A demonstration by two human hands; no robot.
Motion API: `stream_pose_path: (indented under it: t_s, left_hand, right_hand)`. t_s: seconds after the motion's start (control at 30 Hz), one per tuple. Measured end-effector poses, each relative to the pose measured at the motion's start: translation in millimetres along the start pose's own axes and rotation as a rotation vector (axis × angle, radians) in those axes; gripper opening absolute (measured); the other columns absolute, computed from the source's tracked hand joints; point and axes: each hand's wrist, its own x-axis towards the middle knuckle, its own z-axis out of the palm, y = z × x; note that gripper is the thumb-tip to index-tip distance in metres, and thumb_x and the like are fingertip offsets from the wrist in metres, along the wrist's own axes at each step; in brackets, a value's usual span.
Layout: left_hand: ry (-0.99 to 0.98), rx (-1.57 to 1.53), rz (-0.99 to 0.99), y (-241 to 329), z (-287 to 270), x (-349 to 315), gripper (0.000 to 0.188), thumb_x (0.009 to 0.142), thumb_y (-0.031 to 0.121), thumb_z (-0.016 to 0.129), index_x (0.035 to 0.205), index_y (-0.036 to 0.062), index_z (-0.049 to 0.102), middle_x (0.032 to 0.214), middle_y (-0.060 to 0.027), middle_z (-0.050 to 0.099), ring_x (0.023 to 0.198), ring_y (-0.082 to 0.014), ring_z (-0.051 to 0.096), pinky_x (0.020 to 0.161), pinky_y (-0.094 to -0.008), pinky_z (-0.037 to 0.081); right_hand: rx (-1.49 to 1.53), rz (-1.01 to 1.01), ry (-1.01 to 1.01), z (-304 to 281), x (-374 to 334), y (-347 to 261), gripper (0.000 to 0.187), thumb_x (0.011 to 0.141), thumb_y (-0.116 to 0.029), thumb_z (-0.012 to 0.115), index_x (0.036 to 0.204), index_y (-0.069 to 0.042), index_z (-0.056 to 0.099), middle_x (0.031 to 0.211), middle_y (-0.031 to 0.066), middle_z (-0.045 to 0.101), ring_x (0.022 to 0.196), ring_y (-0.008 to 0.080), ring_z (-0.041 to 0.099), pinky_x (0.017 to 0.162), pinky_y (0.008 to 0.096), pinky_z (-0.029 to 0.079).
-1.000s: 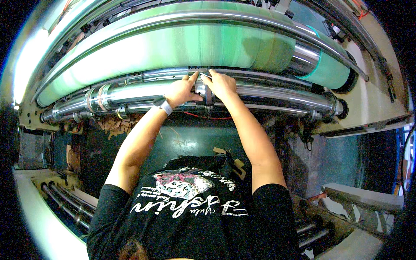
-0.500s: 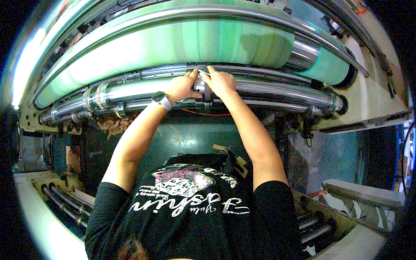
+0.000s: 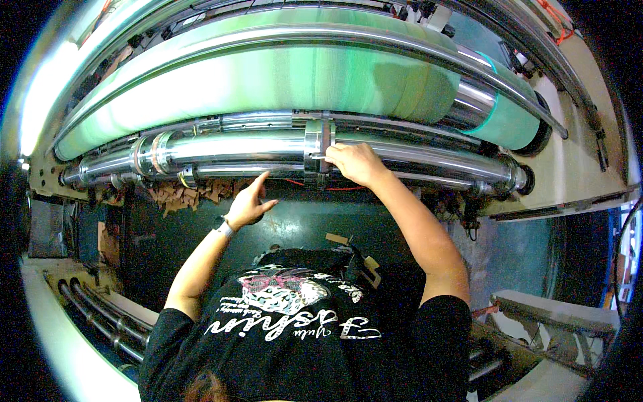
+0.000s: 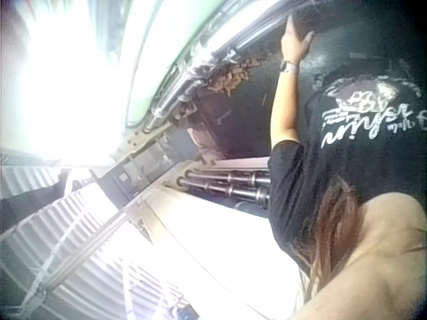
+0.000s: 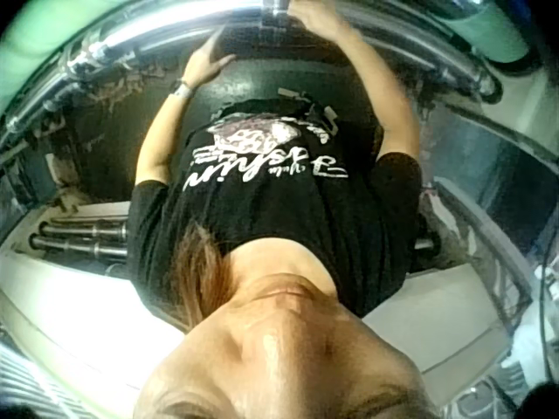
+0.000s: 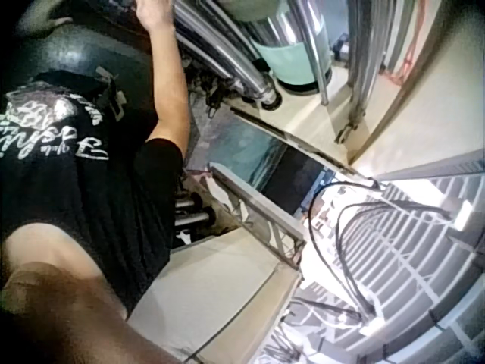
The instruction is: The person uses a measuring tape to determine the distance between collars on a rotating machine shaft and uses a small tool to adjust their positions.
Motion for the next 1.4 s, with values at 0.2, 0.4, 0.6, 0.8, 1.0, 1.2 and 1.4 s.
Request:
stream_pose_path:
  t_s: [0.2, 0.4, 0.6, 0.8, 1.0, 1.2, 1.4]
  left_hand:
    - [-0.091, 0.143, -0.314, -77, 10, -65, 0.076, 0.069, 0.033, 0.069, 0.13, 0.0063, 0.033, 0.077, -0.0149, 0.06, 0.069, -0.029, 0.059, 0.063, -0.0367, 0.048]
    - [-0.143, 0.132, -0.588, -143, 20, -146, 0.075, 0.069, 0.033, 0.07, 0.128, 0.0026, 0.035, 0.076, -0.0169, 0.061, 0.071, -0.0311, 0.06, 0.065, -0.0378, 0.048]
    - [-0.175, 0.116, -0.749, -160, 8, -185, 0.074, 0.07, 0.032, 0.07, 0.127, 0.0007, 0.035, 0.081, -0.0196, 0.062, 0.078, -0.0319, 0.061, 0.07, -0.0372, 0.048]
    - [-0.112, 0.11, -0.78, -201, 7, -195, 0.075, 0.068, 0.032, 0.071, 0.126, -0.0017, 0.038, 0.081, -0.0204, 0.062, 0.078, -0.0329, 0.061, 0.072, -0.0374, 0.047]
    - [-0.083, 0.038, -0.796, -206, -13, -189, 0.074, 0.068, 0.033, 0.071, 0.125, -0.0008, 0.039, 0.079, -0.0191, 0.062, 0.077, -0.0316, 0.061, 0.073, -0.0365, 0.047]
    - [-0.195, 0.067, -0.798, -240, -48, -219, 0.07, 0.07, 0.033, 0.069, 0.124, -0.0007, 0.04, 0.096, -0.023, 0.06, 0.093, -0.0341, 0.058, 0.082, -0.0381, 0.045]
    - [-0.16, 0.008, -0.961, -260, -120, -255, 0.065, 0.071, 0.034, 0.068, 0.12, -0.0015, 0.045, 0.111, -0.0248, 0.054, 0.107, -0.0338, 0.052, 0.091, -0.0375, 0.04]
  right_hand:
    - [-0.187, -0.155, -0.16, -17, 27, 9, 0.01, 0.08, -0.022, 0.053, 0.079, -0.014, 0.056, 0.071, 0.0069, 0.056, 0.068, 0.027, 0.059, 0.058, 0.0404, 0.045]
    - [-0.438, -0.261, -0.452, -37, 66, 6, 0.013, 0.074, -0.025, 0.055, 0.075, -0.016, 0.065, 0.071, 0.0078, 0.062, 0.076, 0.0266, 0.061, 0.067, 0.0388, 0.046]
    - [-0.35, -0.069, -0.702, -46, 86, -10, 0.019, 0.076, -0.03, 0.057, 0.079, -0.013, 0.066, 0.077, 0.0094, 0.065, 0.077, 0.0282, 0.062, 0.063, 0.0399, 0.049]
    - [-0.403, 0.06, -0.779, -40, 106, -17, 0.021, 0.074, -0.029, 0.057, 0.079, -0.011, 0.066, 0.079, 0.013, 0.064, 0.078, 0.0308, 0.061, 0.067, 0.041, 0.047]
    - [-0.143, 0.37, -0.52, 6, 20, -14, 0.04, 0.091, -0.034, 0.041, 0.078, -0.001, 0.06, 0.07, 0.0172, 0.061, 0.061, 0.0288, 0.06, 0.056, 0.0375, 0.048]
    - [1.43, 0.944, 0.966, 146, 47, -126, 0.038, 0.093, -0.036, 0.039, 0.076, -0.005, 0.05, 0.055, 0.0057, 0.051, 0.045, 0.0164, 0.052, 0.045, 0.0301, 0.047]
    - [1.59, 1.121, 1.11, 153, 53, -113, 0.032, 0.091, -0.038, 0.044, 0.069, -0.015, 0.041, 0.05, -0.0053, 0.028, 0.038, 0.0054, 0.021, 0.033, 0.0218, 0.016]
